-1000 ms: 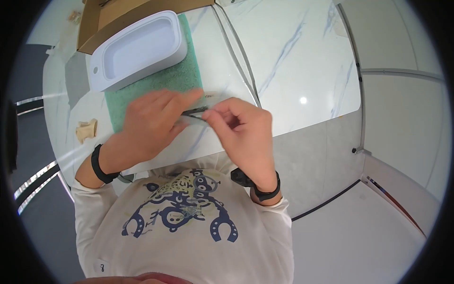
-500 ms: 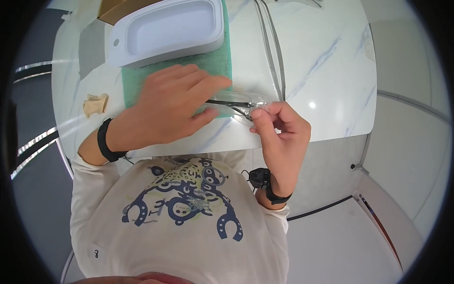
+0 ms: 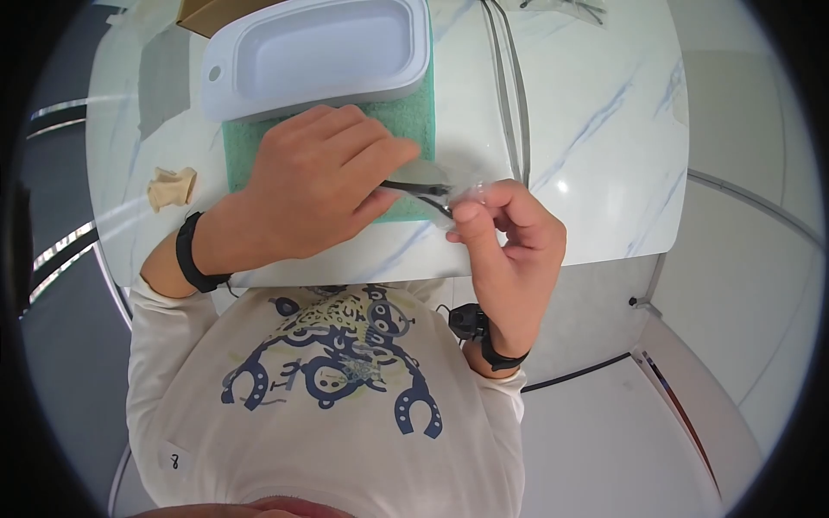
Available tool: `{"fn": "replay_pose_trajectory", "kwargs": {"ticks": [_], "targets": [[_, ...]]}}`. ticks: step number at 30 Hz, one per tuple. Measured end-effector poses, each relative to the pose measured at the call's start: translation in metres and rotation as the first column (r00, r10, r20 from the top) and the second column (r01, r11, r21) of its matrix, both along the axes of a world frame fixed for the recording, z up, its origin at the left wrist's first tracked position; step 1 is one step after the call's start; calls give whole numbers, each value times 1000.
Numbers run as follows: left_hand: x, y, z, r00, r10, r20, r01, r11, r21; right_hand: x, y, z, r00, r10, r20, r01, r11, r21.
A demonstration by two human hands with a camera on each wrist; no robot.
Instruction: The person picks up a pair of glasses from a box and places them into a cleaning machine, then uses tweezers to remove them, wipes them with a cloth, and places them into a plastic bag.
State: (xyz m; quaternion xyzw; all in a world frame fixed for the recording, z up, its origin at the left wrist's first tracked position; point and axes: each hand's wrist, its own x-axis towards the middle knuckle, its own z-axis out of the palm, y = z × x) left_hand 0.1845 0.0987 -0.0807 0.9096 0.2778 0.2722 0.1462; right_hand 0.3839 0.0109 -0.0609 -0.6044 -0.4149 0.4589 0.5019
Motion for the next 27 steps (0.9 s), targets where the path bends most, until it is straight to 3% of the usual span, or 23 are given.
{"fn": "replay_pose_trajectory", "kwargs": {"ticks": [2,4,8,10,11,13,14,16,18,20,24,27], "targets": [[0,4,0,1000,2,-19,-1,999,52,1,3,0,999,36,-20,-36,999,40],[-4,9,5,1000,24,10,-25,996,81,4,7,-6,982,185,-32,-172,956,236],[-13,16,21,995,-2,104,6,999,-36,-9,22,-10,980,185,-75,-161,955,249],[-17,15,25,971,49,233,-3,981,-193,-17,34,-14,971,227,79,-236,962,134],[-18,14,26,973,42,227,0,984,-181,-19,35,-16,972,221,75,-230,962,148],[-21,11,23,940,96,327,9,952,-305,-23,36,-21,908,389,159,-405,910,87],[-21,9,22,942,93,322,8,955,-298,-27,37,-19,918,391,68,-396,907,145],[-18,6,20,895,115,432,101,889,-446,-31,36,-25,937,350,21,-349,927,134],[-18,9,22,890,48,453,160,899,-409,-32,36,-26,952,304,-22,-299,947,118],[-18,9,23,881,-15,473,216,902,-374,-30,37,-25,956,286,64,-292,942,166],[-20,2,22,854,54,517,244,837,-490,-25,34,-24,929,323,180,-357,908,217],[-23,-1,27,870,64,489,221,836,-503,-24,31,-16,930,225,292,-304,915,264]]}}
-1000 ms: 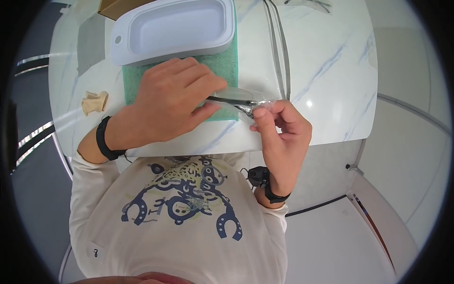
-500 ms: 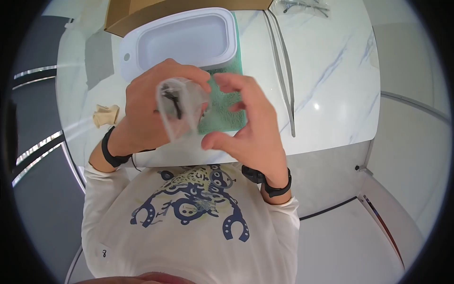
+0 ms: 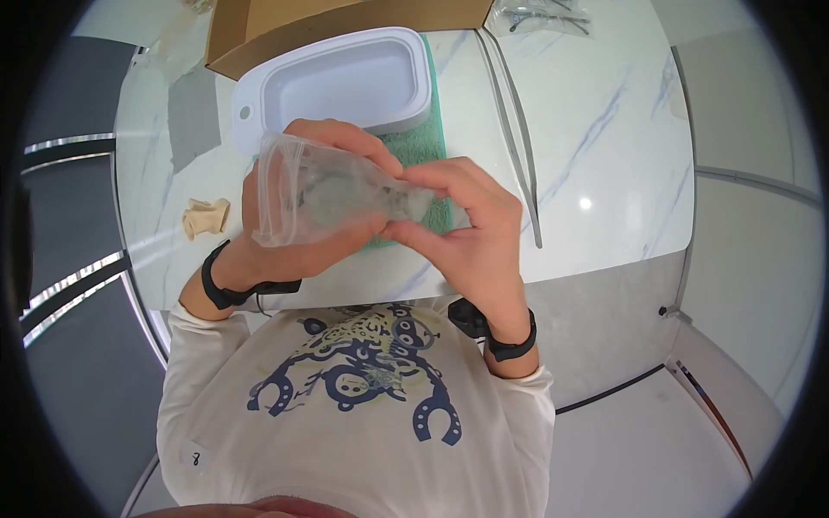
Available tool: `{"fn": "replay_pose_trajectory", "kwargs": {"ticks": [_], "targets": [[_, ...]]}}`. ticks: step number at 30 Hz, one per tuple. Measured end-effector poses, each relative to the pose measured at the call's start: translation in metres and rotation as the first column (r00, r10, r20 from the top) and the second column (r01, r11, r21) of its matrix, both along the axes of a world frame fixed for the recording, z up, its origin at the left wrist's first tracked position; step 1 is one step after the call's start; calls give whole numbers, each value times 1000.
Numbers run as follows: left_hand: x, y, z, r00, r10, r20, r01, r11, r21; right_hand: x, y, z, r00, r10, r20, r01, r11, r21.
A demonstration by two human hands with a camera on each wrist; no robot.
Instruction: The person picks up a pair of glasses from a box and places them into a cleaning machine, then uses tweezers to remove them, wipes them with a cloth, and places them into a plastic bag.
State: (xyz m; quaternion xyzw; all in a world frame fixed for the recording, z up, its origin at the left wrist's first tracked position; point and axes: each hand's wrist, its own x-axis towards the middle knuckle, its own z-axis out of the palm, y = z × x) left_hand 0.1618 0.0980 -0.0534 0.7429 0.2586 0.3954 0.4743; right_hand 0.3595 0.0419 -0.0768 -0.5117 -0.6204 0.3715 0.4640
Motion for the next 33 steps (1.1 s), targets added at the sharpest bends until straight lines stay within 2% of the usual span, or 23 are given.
{"fn": "replay_pose_trajectory", "kwargs": {"ticks": [1,2,4,8,10,14,17,19,22,26,28,33], "targets": [[-2,-1,3,998,6,-67,-4,1000,25,1,-2,2,997,-47,58,44,998,39],[-5,0,5,998,4,-66,-2,1000,26,2,-3,4,989,-96,114,87,993,80],[-13,3,7,990,-40,-134,40,999,1,3,-7,6,978,-145,152,129,986,108],[-23,3,5,990,-41,-135,36,999,-36,6,-14,10,942,-231,244,188,964,188],[-27,2,7,983,-53,-178,50,998,-24,5,-16,11,933,-241,268,186,959,213],[-30,1,12,987,-32,-156,26,999,-40,3,-18,14,894,-280,350,200,948,247],[-33,2,18,977,-12,-213,16,1000,15,3,-20,11,910,-280,305,218,950,222],[-33,1,19,970,20,-241,-45,994,-99,5,-17,11,900,-296,319,219,941,257],[-26,4,19,986,40,-161,-53,995,-79,10,-14,12,881,-309,358,218,937,271],[-17,10,23,984,41,-175,-63,990,-123,19,-11,14,864,-298,405,206,945,256],[-11,13,19,962,96,-254,-138,979,-153,24,-11,12,861,-295,415,204,947,249],[-1,21,9,931,38,-364,-126,967,-221,38,-3,-6,861,-276,427,188,953,237]]}}
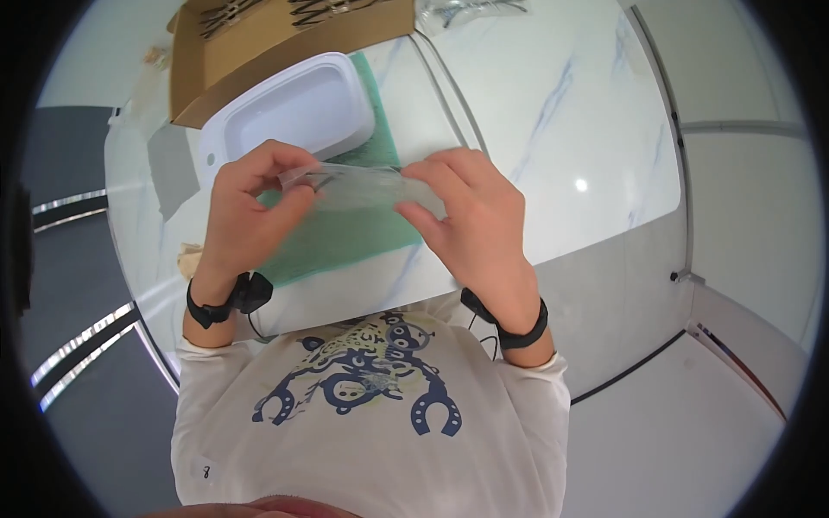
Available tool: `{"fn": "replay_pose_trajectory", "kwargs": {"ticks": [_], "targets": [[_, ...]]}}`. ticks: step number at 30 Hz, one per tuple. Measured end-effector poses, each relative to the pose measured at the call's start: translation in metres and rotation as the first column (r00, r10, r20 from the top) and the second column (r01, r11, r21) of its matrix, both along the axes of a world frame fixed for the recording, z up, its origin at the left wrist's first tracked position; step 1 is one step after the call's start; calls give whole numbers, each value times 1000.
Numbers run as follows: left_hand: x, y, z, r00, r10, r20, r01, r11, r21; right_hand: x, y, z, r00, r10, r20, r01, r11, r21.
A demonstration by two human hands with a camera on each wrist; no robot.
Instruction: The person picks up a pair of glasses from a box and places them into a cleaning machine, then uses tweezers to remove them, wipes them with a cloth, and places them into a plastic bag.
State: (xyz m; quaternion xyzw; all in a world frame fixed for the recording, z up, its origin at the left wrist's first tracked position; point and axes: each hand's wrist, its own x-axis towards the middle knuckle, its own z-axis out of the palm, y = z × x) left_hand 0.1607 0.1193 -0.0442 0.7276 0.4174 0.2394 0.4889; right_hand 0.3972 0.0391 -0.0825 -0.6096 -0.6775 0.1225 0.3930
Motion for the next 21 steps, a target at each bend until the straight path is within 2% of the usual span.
{"fn": "replay_pose_trajectory", "kwargs": {"ticks": [2,5,10,14,17,19,20,21], "targets": [[7,3,-3,999,-25,-22,25,1000,2,8,6,-5,996,49,75,-48,999,-15],[17,9,-7,999,22,28,-20,997,-80,19,13,-5,991,71,115,-70,997,-14],[27,28,-13,980,78,184,-35,974,-224,29,25,-4,995,63,83,-59,997,-44],[30,37,-14,978,70,198,-13,961,-277,35,32,-9,996,61,64,-57,997,-52],[28,36,-9,984,102,146,-60,963,-264,37,34,-3,992,82,92,-77,996,-54],[24,33,-5,998,55,10,-54,989,-140,38,35,2,986,90,144,-88,996,-21],[22,31,-1,998,60,21,-57,989,-137,36,34,7,978,91,188,-96,995,19],[22,30,3,999,38,-6,-39,998,-52,36,34,8,975,94,199,-100,995,21]]}}
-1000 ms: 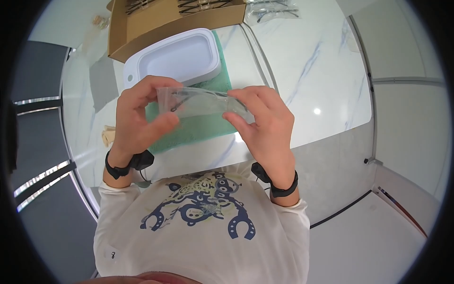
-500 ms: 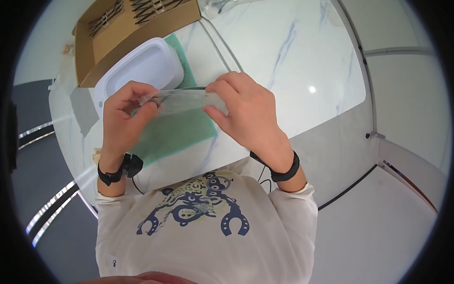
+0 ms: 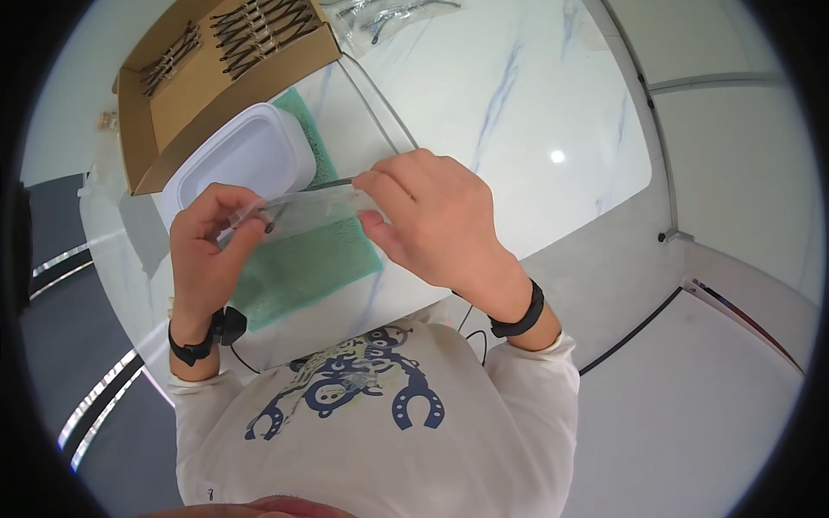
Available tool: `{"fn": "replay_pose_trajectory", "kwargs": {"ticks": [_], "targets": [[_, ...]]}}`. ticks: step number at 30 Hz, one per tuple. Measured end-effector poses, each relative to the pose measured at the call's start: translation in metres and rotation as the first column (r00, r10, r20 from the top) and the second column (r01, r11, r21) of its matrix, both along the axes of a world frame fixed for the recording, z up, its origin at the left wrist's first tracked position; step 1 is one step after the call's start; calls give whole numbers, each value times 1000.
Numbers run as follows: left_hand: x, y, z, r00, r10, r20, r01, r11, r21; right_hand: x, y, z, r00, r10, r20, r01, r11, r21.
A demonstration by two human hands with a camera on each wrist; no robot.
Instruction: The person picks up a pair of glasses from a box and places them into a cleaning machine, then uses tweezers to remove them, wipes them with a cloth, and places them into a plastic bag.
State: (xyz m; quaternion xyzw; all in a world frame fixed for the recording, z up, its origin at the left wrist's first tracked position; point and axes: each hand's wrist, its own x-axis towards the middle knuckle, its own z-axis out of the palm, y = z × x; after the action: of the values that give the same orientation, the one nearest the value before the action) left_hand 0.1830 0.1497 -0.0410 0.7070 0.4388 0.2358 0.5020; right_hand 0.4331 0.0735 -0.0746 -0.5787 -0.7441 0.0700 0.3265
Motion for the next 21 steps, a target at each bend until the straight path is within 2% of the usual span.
{"fn": "replay_pose_trajectory", "kwargs": {"ticks": [1,2,3,5,8,12,14,16,21], "targets": [[1,-1,4,999,-21,-30,24,996,81,0,0,-1,997,9,77,-18,993,119],[1,-1,9,1000,-24,-12,25,997,76,0,-2,1,987,6,158,-43,972,229],[2,1,14,998,-46,-37,49,993,107,1,-3,6,984,3,177,-43,974,222],[3,2,23,992,-83,-96,100,979,180,4,-4,14,964,-15,267,-86,928,361],[9,2,33,986,-142,-86,157,965,209,15,-5,30,943,0,332,-119,934,336],[18,1,37,989,-132,-61,142,960,241,30,-8,40,930,7,367,-136,935,328],[20,-2,40,986,-102,-131,141,930,339,42,-6,46,911,8,412,-130,954,270],[16,-5,43,984,-99,-145,143,933,331,60,1,49,909,2,418,-123,958,261],[-2,-16,41,984,-84,-154,137,916,377,113,41,39,884,-114,453,15,976,217]]}}
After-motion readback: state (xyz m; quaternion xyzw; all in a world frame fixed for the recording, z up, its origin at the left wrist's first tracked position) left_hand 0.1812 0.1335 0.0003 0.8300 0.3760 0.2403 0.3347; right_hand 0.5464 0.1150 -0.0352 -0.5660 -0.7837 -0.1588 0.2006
